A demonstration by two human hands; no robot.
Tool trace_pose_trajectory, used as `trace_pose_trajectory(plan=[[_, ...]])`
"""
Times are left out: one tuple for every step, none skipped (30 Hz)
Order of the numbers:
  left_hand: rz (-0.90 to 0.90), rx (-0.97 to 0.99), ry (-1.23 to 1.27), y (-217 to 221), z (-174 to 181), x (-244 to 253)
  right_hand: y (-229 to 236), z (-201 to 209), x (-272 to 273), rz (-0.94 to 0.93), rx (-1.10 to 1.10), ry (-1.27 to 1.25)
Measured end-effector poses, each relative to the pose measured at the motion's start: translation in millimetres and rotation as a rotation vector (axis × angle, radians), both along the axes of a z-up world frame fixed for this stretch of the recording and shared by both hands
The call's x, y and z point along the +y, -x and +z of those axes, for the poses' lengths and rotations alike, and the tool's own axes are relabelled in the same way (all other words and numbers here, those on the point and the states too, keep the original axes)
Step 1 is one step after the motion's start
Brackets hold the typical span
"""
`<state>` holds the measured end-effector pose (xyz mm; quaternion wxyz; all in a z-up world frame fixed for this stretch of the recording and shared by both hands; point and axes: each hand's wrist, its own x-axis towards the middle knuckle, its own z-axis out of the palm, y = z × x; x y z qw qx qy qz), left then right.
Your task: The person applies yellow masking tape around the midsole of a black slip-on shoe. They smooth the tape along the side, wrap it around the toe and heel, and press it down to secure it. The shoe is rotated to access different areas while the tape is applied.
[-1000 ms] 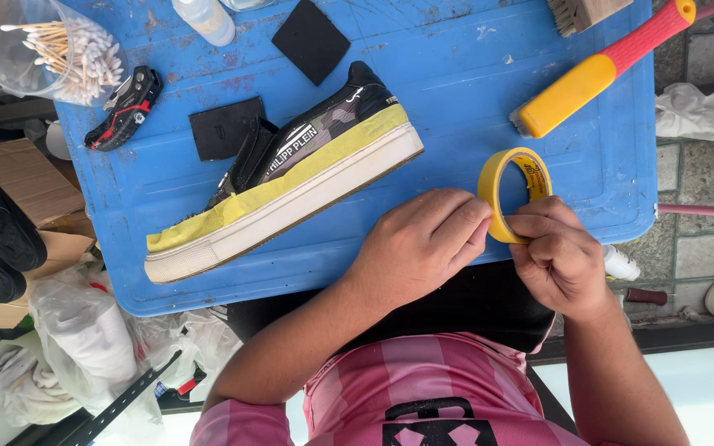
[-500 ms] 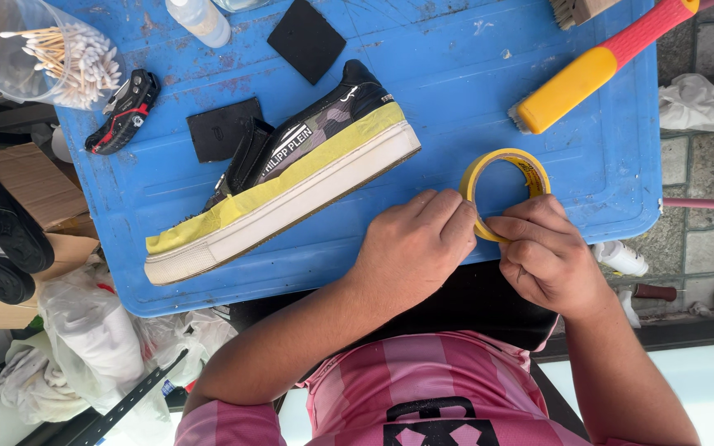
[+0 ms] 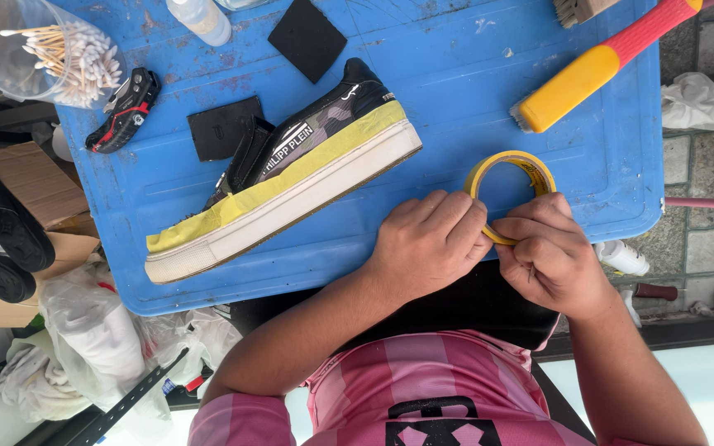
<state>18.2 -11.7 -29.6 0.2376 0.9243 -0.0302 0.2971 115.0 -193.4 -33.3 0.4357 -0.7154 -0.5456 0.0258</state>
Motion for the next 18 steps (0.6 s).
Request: trace_pose_trajectory(plan=[[0.005,-0.007,0.009,0.1,0.5,0.3,0.6,0.0,0.3,0.001,0.013,-0.005],[0.011,-0.013,0.018,-0.1,1.3,0.3,0.8,-0.1,0.5,0.002,0.026,-0.010],[0.013,-0.021,0.028,-0.9,2.6,0.3,0.9,0.2,0.3,0.000,0.038,-0.014],[0.003,-0.020,0.061,-1.1,4.1,1.1,0.7,0.2,0.1,0.000,0.047,-0.017],[-0.005,-0.019,0.094,0.2,5.7,2.6,0.9,0.1,-0.3,0.002,0.057,-0.019],[-0.013,-0.018,0.128,1.4,7.5,4.4,1.1,0.1,-0.8,0.005,0.068,-0.021],[-0.033,0.009,0.158,1.9,9.7,6.2,0.4,0.1,-0.8,0.004,0.074,-0.018],[-0.054,0.036,0.187,2.7,12.2,8.0,-0.1,0.1,-0.7,0.003,0.081,-0.015],[-0.073,0.064,0.218,4.9,14.7,9.5,0.2,-0.2,-0.7,0.004,0.090,-0.012],[-0.094,0.067,0.301,9.4,18.0,10.8,0.3,-0.3,-1.1,-0.003,0.117,-0.023],[-0.117,0.067,0.383,14.3,22.1,12.4,-0.6,0.0,-1.3,-0.013,0.142,-0.036],[-0.141,0.067,0.465,17.3,25.2,13.7,-1.5,0.3,-1.4,-0.022,0.167,-0.049],[-0.148,0.073,0.503,18.6,27.0,14.7,-1.8,0.6,-1.8,-0.016,0.166,-0.051],[-0.156,0.079,0.542,20.0,28.2,15.6,-2.1,1.1,-2.3,-0.010,0.165,-0.054],[-0.160,0.085,0.580,21.4,28.5,15.8,-2.5,1.3,-2.6,-0.001,0.166,-0.056],[-0.142,0.108,0.576,22.3,28.0,15.4,-2.7,1.7,-2.9,0.007,0.161,-0.058],[-0.121,0.129,0.569,22.7,26.9,14.4,-3.7,2.0,-2.9,0.017,0.156,-0.061],[-0.101,0.150,0.562,23.4,25.8,13.3,-4.1,2.9,-2.8,0.027,0.150,-0.065]])
